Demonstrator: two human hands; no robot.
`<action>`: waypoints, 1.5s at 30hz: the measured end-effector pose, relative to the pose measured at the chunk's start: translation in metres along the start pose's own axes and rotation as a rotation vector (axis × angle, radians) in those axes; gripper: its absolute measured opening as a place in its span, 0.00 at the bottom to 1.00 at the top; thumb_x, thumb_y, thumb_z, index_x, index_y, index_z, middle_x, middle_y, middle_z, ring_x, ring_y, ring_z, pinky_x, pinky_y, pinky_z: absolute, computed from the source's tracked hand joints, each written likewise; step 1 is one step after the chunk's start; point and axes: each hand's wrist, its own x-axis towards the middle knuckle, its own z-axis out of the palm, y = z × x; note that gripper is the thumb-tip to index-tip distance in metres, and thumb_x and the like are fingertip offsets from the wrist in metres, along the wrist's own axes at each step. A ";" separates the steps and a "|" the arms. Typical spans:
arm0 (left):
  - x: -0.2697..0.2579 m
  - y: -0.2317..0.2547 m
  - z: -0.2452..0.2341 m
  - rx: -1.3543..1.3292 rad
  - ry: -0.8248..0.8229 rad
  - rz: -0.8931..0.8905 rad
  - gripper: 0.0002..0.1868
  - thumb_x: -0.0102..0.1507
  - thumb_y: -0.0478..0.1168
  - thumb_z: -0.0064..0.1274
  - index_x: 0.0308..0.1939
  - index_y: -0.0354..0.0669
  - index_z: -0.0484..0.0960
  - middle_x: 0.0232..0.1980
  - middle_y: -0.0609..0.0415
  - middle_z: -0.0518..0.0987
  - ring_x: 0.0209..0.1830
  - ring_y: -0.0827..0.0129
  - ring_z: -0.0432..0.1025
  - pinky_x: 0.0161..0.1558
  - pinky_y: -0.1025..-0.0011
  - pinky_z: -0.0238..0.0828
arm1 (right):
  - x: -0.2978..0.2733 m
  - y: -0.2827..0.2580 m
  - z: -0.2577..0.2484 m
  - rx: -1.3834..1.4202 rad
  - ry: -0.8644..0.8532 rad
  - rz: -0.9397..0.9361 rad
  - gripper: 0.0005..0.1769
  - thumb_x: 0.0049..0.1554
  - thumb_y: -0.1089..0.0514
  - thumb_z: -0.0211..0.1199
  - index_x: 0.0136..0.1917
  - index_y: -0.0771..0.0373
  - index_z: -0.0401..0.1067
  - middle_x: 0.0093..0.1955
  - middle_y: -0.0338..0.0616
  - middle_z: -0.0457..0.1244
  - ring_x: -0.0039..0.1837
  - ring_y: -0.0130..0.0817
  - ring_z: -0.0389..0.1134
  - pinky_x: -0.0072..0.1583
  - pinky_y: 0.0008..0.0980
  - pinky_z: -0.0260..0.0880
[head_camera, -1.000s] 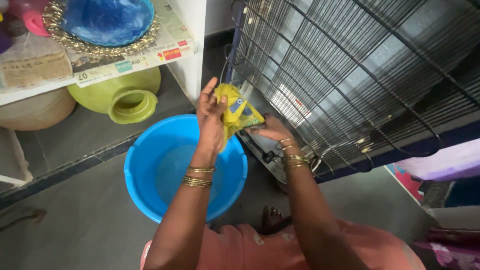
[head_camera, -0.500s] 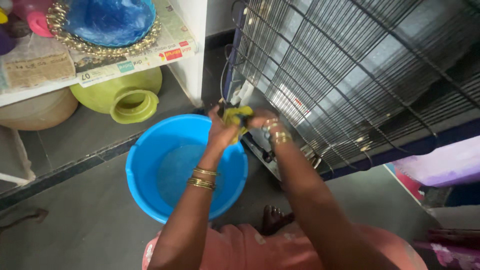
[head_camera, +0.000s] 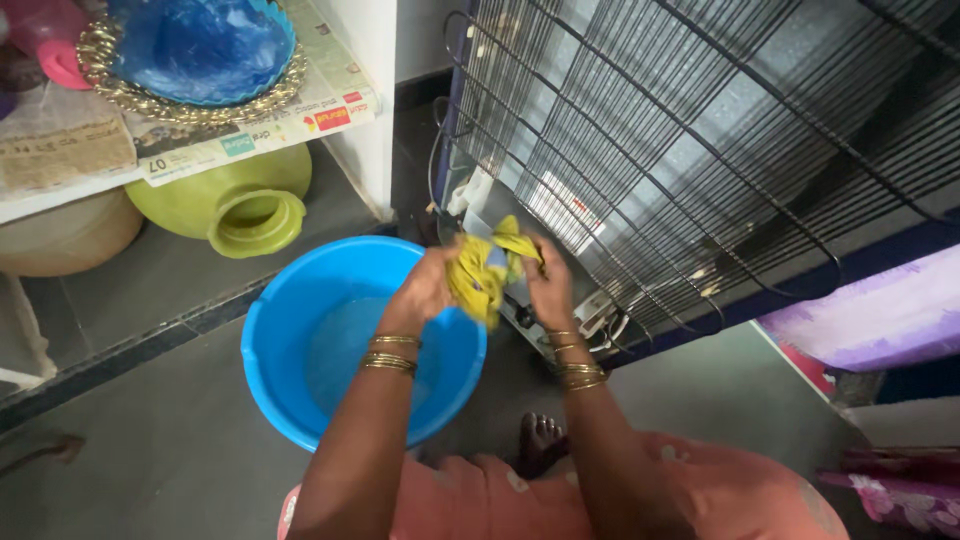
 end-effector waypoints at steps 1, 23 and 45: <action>-0.003 0.009 0.011 -0.094 0.016 0.048 0.25 0.69 0.53 0.44 0.62 0.41 0.75 0.57 0.44 0.81 0.54 0.52 0.77 0.57 0.50 0.75 | 0.007 -0.004 -0.002 -0.041 -0.003 -0.099 0.24 0.60 0.55 0.62 0.68 0.64 0.69 0.53 0.52 0.69 0.52 0.38 0.69 0.55 0.35 0.70; 0.016 0.015 0.043 0.259 0.215 0.559 0.17 0.65 0.34 0.49 0.58 0.34 0.74 0.51 0.48 0.80 0.47 0.63 0.78 0.46 0.66 0.77 | 0.106 0.040 0.033 -0.047 -0.664 0.644 0.49 0.59 0.23 0.38 0.79 0.58 0.57 0.82 0.47 0.49 0.82 0.39 0.46 0.77 0.38 0.42; 0.020 -0.002 0.013 0.371 0.355 0.382 0.18 0.64 0.33 0.51 0.59 0.37 0.73 0.48 0.48 0.82 0.36 0.61 0.78 0.30 0.68 0.73 | 0.075 0.082 0.024 -0.605 -0.621 0.318 0.40 0.72 0.29 0.36 0.68 0.60 0.76 0.62 0.64 0.68 0.64 0.58 0.68 0.65 0.51 0.67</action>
